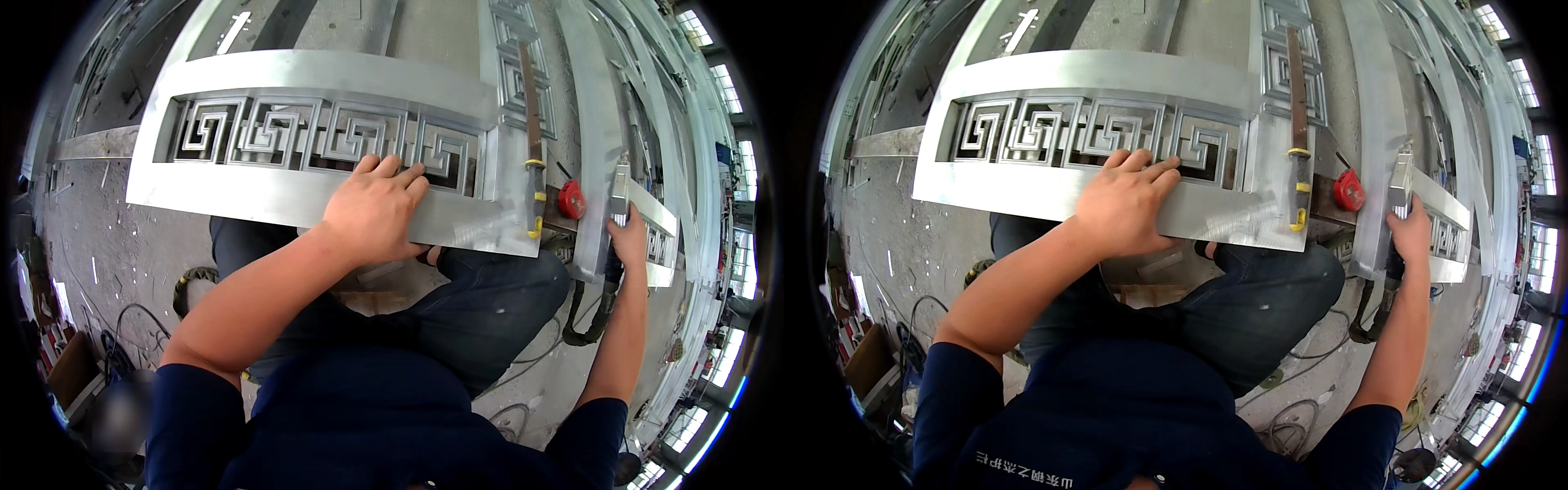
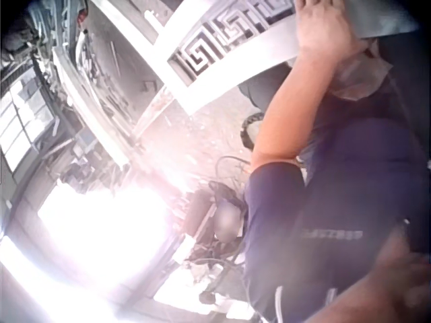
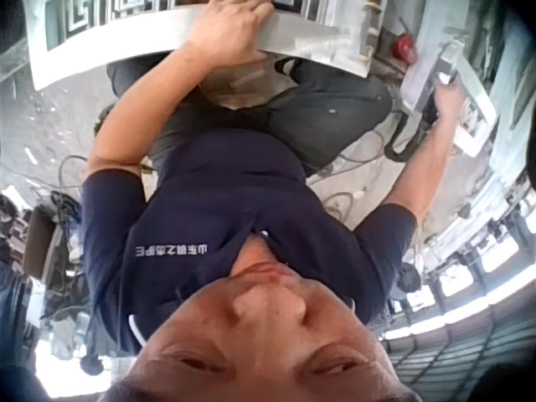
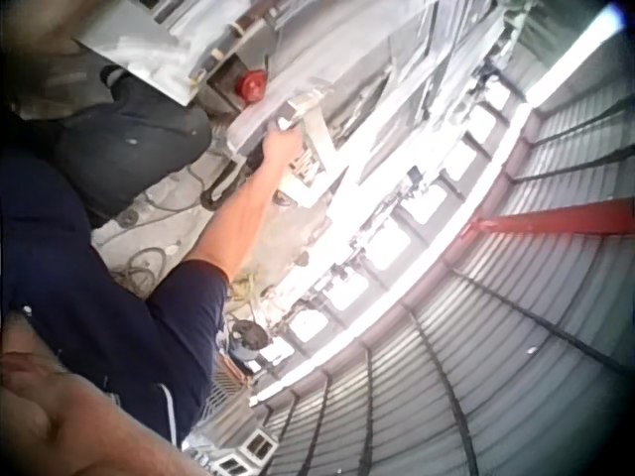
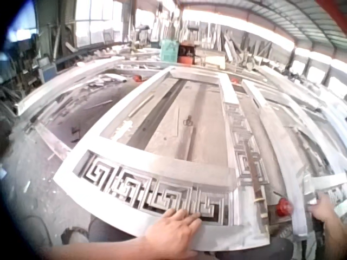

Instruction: The person assembles a metal frame by placing decorative Greek key inserts into slots, grinding edges with an angle grinder, and welding the components together. The person uses a hammer to adjust alignment and a welding torch to secure the pieces.

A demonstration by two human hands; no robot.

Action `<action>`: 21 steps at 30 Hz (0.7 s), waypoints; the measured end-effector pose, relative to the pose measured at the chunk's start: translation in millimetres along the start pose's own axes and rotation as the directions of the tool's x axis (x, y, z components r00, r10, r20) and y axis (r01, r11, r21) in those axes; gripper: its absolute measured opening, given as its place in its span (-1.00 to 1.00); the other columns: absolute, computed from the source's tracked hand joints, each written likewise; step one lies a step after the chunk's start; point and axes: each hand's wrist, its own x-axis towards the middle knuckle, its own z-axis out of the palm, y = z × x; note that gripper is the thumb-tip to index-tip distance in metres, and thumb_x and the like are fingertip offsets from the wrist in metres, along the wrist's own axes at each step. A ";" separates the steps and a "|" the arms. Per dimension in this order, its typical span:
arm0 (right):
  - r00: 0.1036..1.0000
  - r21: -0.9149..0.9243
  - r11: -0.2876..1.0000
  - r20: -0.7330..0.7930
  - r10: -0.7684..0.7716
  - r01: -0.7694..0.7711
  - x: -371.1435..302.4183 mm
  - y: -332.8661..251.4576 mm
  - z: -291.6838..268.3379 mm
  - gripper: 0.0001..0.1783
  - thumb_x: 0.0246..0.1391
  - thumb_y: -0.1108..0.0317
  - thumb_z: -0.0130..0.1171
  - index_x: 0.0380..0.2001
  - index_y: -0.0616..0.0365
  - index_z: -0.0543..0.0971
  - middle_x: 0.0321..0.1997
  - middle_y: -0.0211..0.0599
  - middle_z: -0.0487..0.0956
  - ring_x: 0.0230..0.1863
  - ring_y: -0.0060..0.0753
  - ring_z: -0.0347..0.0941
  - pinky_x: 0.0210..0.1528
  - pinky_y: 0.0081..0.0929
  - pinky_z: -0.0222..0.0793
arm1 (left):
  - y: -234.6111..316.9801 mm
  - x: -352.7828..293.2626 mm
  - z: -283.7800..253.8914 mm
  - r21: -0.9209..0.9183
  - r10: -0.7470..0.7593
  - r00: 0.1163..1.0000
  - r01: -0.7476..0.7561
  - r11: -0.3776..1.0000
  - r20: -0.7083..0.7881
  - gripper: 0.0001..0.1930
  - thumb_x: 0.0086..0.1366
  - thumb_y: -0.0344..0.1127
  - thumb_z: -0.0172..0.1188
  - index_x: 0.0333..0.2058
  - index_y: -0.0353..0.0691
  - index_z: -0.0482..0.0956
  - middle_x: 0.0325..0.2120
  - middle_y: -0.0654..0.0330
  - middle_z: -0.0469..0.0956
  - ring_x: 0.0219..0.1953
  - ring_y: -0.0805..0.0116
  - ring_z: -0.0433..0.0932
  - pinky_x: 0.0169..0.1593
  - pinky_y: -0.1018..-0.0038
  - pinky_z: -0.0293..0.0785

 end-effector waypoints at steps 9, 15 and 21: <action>0.933 0.118 0.993 -0.360 0.027 0.017 -49.3 -7.5 -56.6 -0.65 0.03 0.28 0.32 -0.22 0.37 0.61 -0.39 0.01 0.67 -0.35 -0.02 0.63 -0.24 -0.13 0.50 | 3.9 -0.7 -8.3 0.017 -0.006 0.997 0.005 1.000 0.076 -0.15 -0.03 0.23 0.48 0.12 -0.26 0.55 0.31 0.14 0.46 0.17 0.14 0.51 0.29 0.25 0.33; 0.903 0.079 0.951 -0.344 -0.256 0.299 -123.1 -123.4 -139.6 -0.59 0.01 0.26 0.45 -0.16 0.33 0.61 -0.46 -0.13 0.59 -0.42 -0.25 0.56 -0.29 -0.26 0.48 | 4.1 -2.9 -5.0 0.048 -0.005 0.998 0.001 0.999 0.068 -0.15 -0.01 0.25 0.46 0.12 -0.27 0.55 0.32 0.14 0.45 0.19 0.12 0.50 0.32 0.22 0.32; 0.716 -0.287 0.659 0.186 -0.673 0.695 -117.7 -205.4 -153.7 -0.61 -0.19 0.29 0.42 -0.30 0.13 0.47 -0.50 -0.13 0.62 -0.42 0.03 0.62 -0.38 -0.13 0.47 | 3.3 -3.7 -7.3 0.049 -0.029 0.995 0.024 0.998 0.093 -0.15 0.01 0.28 0.44 0.13 -0.26 0.55 0.33 0.17 0.44 0.21 0.14 0.48 0.34 0.20 0.30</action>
